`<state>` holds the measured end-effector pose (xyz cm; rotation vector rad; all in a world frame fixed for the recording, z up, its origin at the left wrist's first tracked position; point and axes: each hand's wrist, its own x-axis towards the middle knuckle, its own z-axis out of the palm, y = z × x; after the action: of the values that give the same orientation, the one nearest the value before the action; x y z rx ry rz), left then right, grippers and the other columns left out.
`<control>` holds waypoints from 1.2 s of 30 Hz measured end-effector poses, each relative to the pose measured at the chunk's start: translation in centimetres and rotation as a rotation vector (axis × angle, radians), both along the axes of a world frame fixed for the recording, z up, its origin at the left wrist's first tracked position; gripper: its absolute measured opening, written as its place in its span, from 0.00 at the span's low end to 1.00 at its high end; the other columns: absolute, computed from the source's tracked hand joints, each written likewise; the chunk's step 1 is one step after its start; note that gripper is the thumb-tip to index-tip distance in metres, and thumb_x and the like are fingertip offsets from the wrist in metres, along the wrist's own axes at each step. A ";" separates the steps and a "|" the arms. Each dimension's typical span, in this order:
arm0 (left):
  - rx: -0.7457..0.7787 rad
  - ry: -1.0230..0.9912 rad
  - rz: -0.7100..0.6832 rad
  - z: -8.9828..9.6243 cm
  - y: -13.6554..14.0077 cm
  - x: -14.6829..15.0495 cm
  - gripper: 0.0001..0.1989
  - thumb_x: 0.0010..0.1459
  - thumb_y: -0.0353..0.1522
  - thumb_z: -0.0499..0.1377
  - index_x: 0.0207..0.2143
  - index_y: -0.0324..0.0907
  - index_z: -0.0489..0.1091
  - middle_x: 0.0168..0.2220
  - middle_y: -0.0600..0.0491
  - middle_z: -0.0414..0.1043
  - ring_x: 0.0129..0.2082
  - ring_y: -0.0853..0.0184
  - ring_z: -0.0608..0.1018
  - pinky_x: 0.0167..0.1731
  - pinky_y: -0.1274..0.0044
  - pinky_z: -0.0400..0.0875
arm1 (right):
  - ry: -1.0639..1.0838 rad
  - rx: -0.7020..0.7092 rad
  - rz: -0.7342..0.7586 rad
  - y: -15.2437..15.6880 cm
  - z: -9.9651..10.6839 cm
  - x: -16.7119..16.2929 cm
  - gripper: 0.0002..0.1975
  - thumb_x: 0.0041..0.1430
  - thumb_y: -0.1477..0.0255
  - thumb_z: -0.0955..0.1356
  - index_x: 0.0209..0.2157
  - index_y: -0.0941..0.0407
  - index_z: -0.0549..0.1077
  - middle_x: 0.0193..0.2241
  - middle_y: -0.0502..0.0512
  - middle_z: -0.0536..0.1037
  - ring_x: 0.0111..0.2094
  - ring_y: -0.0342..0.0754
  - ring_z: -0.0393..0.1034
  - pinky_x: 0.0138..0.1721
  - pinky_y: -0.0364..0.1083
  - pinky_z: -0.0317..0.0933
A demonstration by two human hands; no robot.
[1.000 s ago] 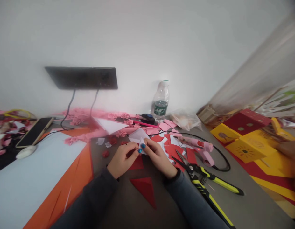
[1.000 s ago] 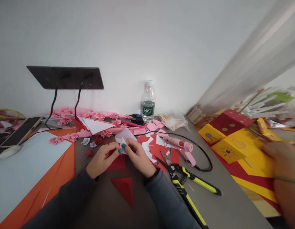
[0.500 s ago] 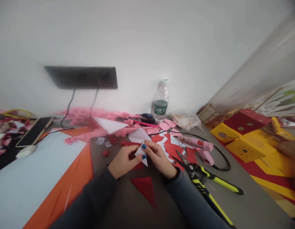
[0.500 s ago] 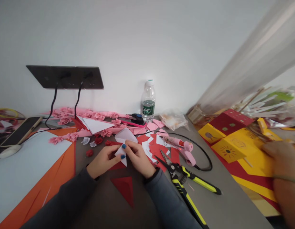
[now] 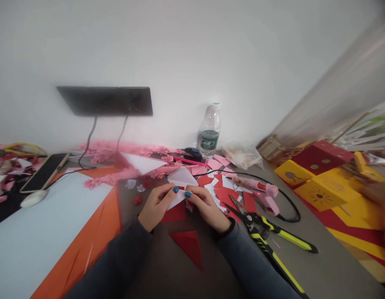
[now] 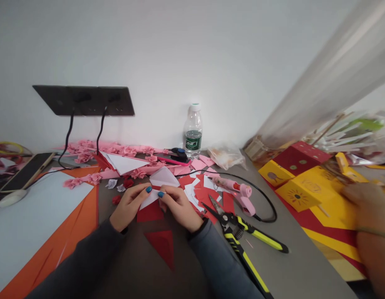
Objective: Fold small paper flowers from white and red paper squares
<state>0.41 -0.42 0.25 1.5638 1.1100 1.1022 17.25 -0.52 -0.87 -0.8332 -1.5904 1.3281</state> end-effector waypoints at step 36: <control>-0.233 -0.299 0.113 -1.2 0.8 0.0 0.12 0.53 0.39 0.62 0.31 0.38 0.76 0.20 0.56 0.70 0.19 0.71 0.71 0.18 0.81 0.67 | 0.051 0.159 -0.183 -0.1 -0.4 -0.4 0.05 0.63 0.69 0.66 0.38 0.54 0.72 0.35 0.54 0.73 0.37 0.48 0.69 0.41 0.47 0.64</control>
<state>0.38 0.42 -0.98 1.1257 1.0869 1.1906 16.84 -0.57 -1.28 -0.8192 -1.5199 1.0711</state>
